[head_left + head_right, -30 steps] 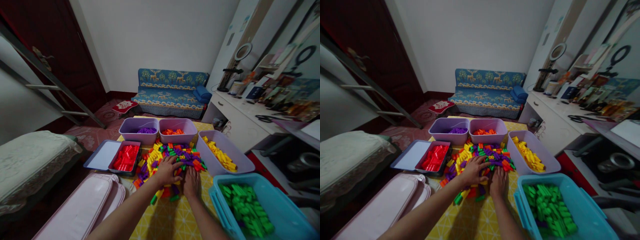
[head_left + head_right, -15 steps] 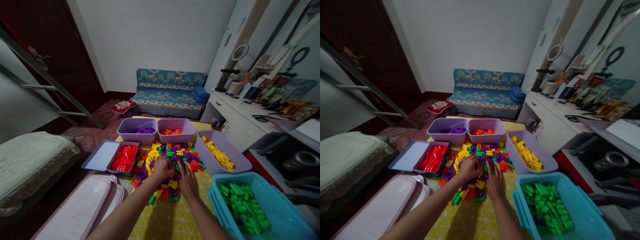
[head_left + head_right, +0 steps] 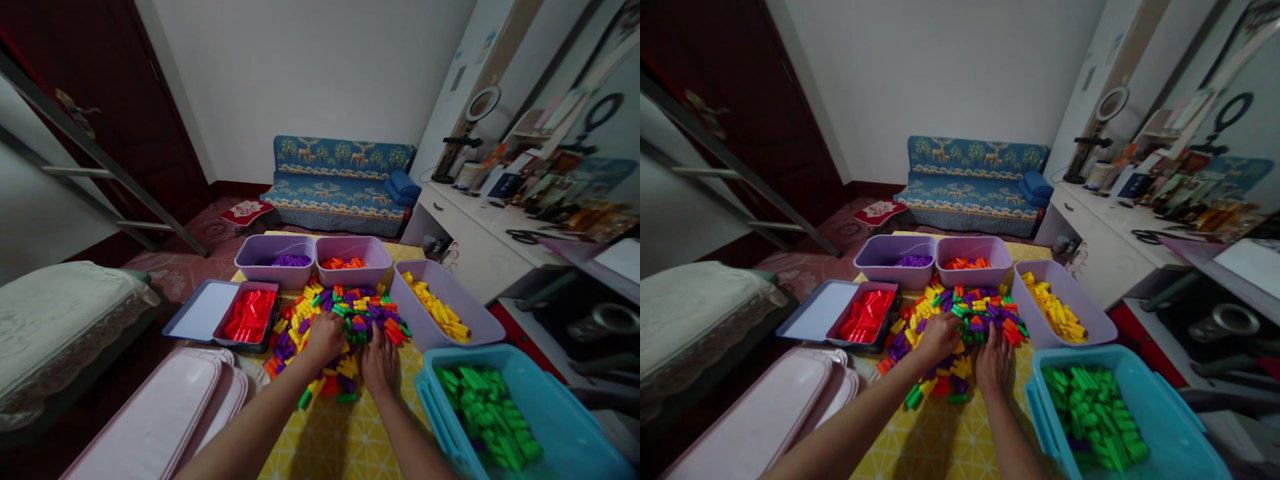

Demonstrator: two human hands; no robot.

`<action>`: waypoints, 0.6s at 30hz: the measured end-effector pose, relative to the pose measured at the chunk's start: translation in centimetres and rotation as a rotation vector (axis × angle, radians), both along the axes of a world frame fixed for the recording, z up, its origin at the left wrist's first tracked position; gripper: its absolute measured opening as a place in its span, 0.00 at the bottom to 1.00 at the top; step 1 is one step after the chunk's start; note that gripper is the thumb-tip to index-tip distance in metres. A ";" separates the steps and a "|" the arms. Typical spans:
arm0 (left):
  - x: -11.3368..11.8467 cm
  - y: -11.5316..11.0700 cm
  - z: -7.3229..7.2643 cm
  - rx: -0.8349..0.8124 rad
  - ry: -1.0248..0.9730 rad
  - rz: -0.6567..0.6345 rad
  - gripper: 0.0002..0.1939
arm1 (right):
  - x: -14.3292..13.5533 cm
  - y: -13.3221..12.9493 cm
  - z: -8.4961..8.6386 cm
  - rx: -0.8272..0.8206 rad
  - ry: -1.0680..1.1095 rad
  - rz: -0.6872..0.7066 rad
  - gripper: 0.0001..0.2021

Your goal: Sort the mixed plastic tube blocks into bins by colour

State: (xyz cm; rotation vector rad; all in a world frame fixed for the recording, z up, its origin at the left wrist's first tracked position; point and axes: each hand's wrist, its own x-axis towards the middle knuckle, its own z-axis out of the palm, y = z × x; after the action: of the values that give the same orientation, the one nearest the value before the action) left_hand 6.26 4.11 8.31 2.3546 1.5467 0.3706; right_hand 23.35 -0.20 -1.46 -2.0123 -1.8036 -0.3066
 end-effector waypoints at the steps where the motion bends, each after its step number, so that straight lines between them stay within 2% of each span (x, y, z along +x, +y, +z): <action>1: 0.4 -0.2 -0.1 -0.004 0.013 -0.045 0.17 | 0.0 0.0 0.0 -0.008 -0.005 0.000 0.27; 3: 1.2 -0.4 -0.4 -0.024 0.057 -0.085 0.23 | 0.1 0.0 0.0 -0.021 -0.013 -0.004 0.27; 6: 2.3 -0.4 -1.0 -0.046 0.102 -0.049 0.29 | 0.1 0.1 0.0 -0.029 -0.021 -0.014 0.26; 11: 3.4 0.3 -1.4 -0.075 0.058 0.013 0.24 | 0.1 0.0 0.0 -0.049 -0.018 -0.007 0.27; 15: 3.1 1.0 -1.6 -0.091 0.028 0.047 0.18 | 0.0 -0.2 0.4 -0.067 -0.020 -0.005 0.28; 18: 2.6 1.5 -1.9 -0.101 -0.122 0.087 0.16 | -0.2 -0.3 0.8 -0.076 -0.014 -0.010 0.28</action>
State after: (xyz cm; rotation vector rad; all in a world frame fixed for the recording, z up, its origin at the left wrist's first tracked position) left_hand 8.86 5.57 6.39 2.1527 1.5752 0.4372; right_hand 23.15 -0.53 -0.62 -2.0760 -1.8407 -0.2591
